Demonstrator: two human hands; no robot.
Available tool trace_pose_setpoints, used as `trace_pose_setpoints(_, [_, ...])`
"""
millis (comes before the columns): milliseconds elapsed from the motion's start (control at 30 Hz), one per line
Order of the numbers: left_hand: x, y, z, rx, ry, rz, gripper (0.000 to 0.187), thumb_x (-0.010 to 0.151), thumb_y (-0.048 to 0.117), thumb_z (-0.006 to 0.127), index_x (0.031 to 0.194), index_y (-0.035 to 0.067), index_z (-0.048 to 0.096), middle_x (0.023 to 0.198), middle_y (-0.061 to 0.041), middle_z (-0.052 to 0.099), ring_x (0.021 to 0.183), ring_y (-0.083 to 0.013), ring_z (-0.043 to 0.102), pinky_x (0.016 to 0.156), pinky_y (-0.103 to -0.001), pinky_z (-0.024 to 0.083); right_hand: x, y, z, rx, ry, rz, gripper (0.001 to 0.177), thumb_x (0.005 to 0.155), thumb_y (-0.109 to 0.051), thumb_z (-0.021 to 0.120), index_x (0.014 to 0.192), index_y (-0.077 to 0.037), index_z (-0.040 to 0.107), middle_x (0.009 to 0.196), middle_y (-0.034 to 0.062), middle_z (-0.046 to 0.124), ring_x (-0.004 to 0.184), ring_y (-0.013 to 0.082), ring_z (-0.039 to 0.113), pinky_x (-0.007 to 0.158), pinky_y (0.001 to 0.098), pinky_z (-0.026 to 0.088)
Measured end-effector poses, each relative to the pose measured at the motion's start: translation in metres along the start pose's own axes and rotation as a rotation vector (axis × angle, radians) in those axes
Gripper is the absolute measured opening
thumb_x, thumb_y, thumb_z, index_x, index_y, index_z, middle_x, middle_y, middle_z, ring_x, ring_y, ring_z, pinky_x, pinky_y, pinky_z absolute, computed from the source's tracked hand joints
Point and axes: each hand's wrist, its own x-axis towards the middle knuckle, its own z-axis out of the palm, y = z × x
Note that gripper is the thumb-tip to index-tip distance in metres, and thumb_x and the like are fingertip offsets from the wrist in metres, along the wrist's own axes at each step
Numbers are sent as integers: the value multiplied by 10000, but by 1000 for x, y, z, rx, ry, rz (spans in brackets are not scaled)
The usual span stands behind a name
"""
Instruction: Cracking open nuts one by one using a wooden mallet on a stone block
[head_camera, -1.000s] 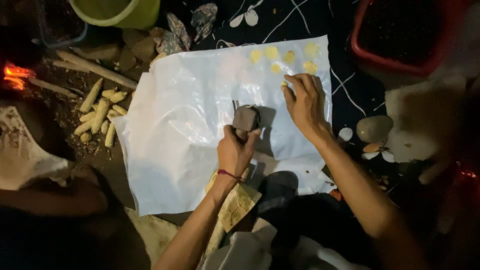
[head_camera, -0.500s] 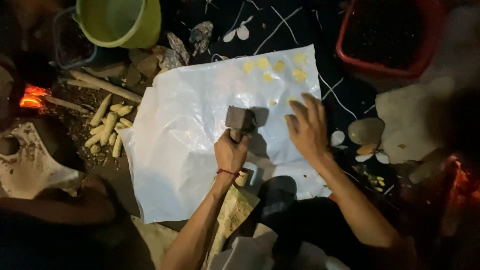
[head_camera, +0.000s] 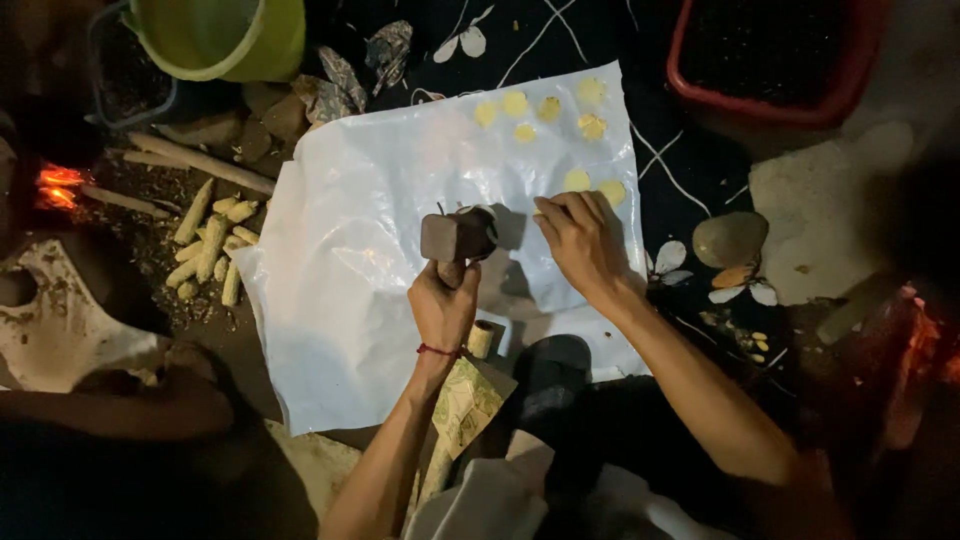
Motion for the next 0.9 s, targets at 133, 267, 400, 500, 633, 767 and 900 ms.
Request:
trace_pose_setpoints(133, [-5,13,-3,9,-26,48,314,763,328,765,783,36,649,714,-262,666,862,-524,692,717,-520,535,-4,5,0,4,-14,7,141,934,-177,793,1061,-117,792,911,20,661,842,217,664,782,359,505])
trace_pose_setpoints(267, [-6,15,5,-42,-73,67,270,774,286,761,813,35,669,722,-246,681,829,-473,718,694,-450,551,-9,6,-5,60,-40,64,242,917,-100,790,1157,-74,772,978,84,688,902,285,680,782,400,517])
trace_pose_setpoints(400, [-9,28,6,-55,-101,70,275,774,287,756,814,28,672,715,-229,692,812,-437,731,693,-444,554,-18,10,-12,52,-74,86,308,882,-125,817,1183,-102,757,1063,61,720,978,264,682,826,397,508])
trace_pose_setpoints(500, [-9,27,11,-47,-96,71,252,771,266,766,818,35,678,712,-229,684,797,-421,730,669,-433,548,-21,10,-19,117,-76,126,274,932,-103,781,1205,-81,754,1076,86,724,989,277,685,847,391,506])
trace_pose_setpoints(633, [-5,27,10,-32,-62,133,266,777,259,754,797,7,670,701,-284,658,763,-497,701,644,-471,541,-19,9,-17,85,-1,70,220,885,-89,817,1098,-60,767,986,75,674,904,287,657,798,404,495])
trace_pose_setpoints(767, [-1,19,8,-21,-26,108,265,762,275,765,794,31,667,698,-231,667,753,-419,712,657,-433,534,-12,7,-6,-31,-20,-29,123,855,-111,821,965,-105,766,942,32,641,857,230,628,764,375,492])
trace_pose_setpoints(900, [-1,19,2,1,7,100,277,750,281,779,818,33,677,719,-248,673,786,-462,710,666,-469,533,-8,6,7,-3,-33,-59,72,849,-90,801,905,-93,757,905,30,634,837,229,620,751,383,486])
